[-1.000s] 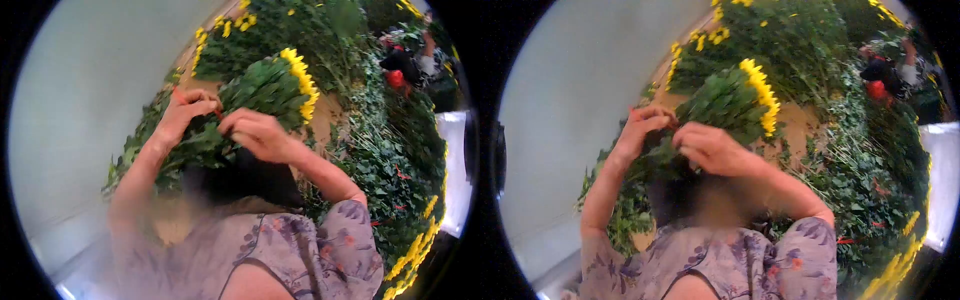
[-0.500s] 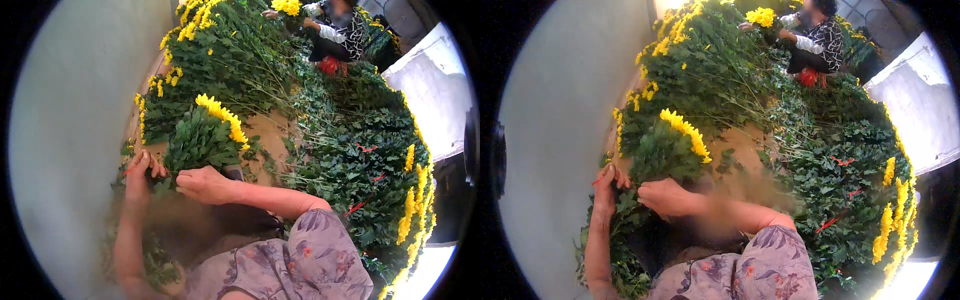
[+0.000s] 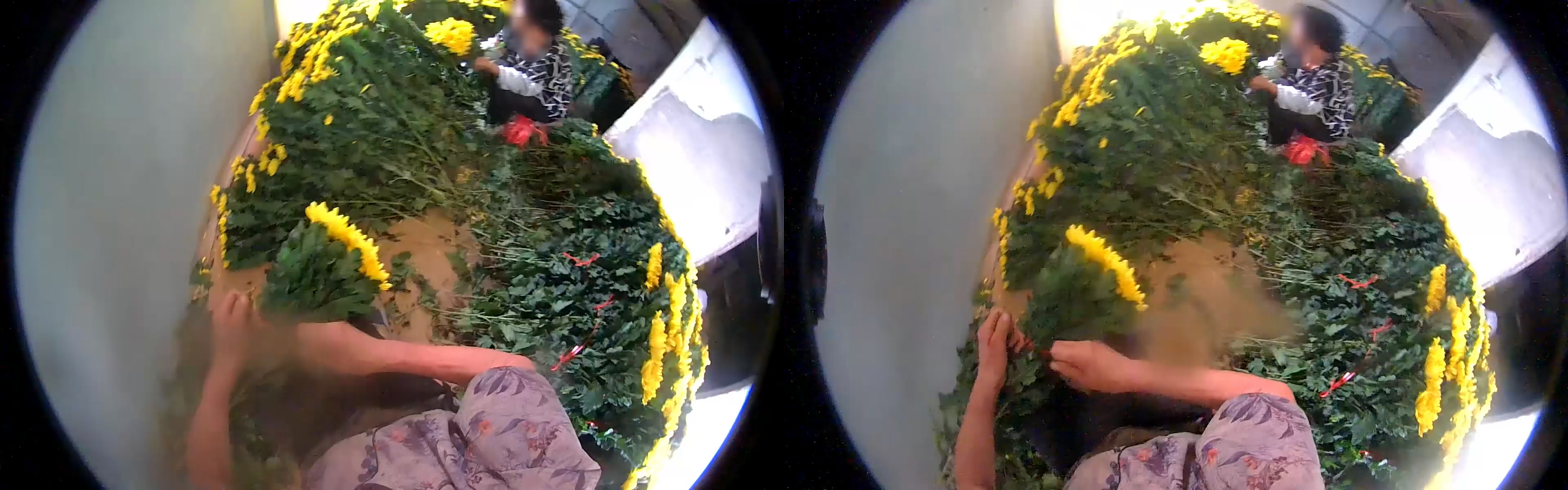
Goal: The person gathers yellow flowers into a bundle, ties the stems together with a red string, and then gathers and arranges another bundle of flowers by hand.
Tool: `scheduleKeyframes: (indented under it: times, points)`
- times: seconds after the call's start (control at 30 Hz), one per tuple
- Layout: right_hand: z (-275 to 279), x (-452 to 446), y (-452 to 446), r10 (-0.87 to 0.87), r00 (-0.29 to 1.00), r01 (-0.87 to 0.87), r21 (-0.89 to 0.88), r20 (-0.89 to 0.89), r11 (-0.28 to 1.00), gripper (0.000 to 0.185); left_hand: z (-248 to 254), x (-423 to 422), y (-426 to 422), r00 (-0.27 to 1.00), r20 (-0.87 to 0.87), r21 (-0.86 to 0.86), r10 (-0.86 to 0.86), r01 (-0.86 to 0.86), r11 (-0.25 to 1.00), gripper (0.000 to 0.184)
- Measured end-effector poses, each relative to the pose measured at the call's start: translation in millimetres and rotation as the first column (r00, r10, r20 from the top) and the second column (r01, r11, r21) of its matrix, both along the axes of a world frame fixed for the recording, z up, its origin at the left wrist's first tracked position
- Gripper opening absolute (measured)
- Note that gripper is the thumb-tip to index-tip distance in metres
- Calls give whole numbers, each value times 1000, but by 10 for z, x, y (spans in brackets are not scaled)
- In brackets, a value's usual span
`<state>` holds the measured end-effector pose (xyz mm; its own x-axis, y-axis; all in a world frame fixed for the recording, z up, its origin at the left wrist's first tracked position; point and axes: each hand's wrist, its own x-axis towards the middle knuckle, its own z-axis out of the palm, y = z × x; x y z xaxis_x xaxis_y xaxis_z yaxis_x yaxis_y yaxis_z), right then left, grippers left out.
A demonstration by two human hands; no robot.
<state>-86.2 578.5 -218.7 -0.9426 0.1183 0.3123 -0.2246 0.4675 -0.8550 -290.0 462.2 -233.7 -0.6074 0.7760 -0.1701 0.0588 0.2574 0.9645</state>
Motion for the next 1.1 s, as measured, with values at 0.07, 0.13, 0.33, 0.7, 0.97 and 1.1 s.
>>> scheduleKeyframes:
  times: [0.07,0.13,0.33,0.7,0.97,1.1]
  points:
    - [92,17,75,-58,998,67,-303,40,951,14,23,60,87,996,-69,-8,-63,63,998,20]
    - [370,-117,161,-116,990,91,-275,-76,957,13,390,201,58,895,-306,-74,-325,318,945,11]
    - [698,-496,33,-224,924,238,9,-310,971,13,-58,137,-125,934,-299,-16,-195,199,980,9]
    - [408,-357,231,-204,978,174,346,51,922,13,537,145,-55,966,-24,74,-258,259,963,11]
    - [656,-330,324,-62,946,210,-456,318,865,13,382,6,-40,880,280,165,-384,350,922,8]
    - [424,-403,198,-227,963,193,219,143,956,15,415,-50,-49,853,358,197,-379,328,924,10]
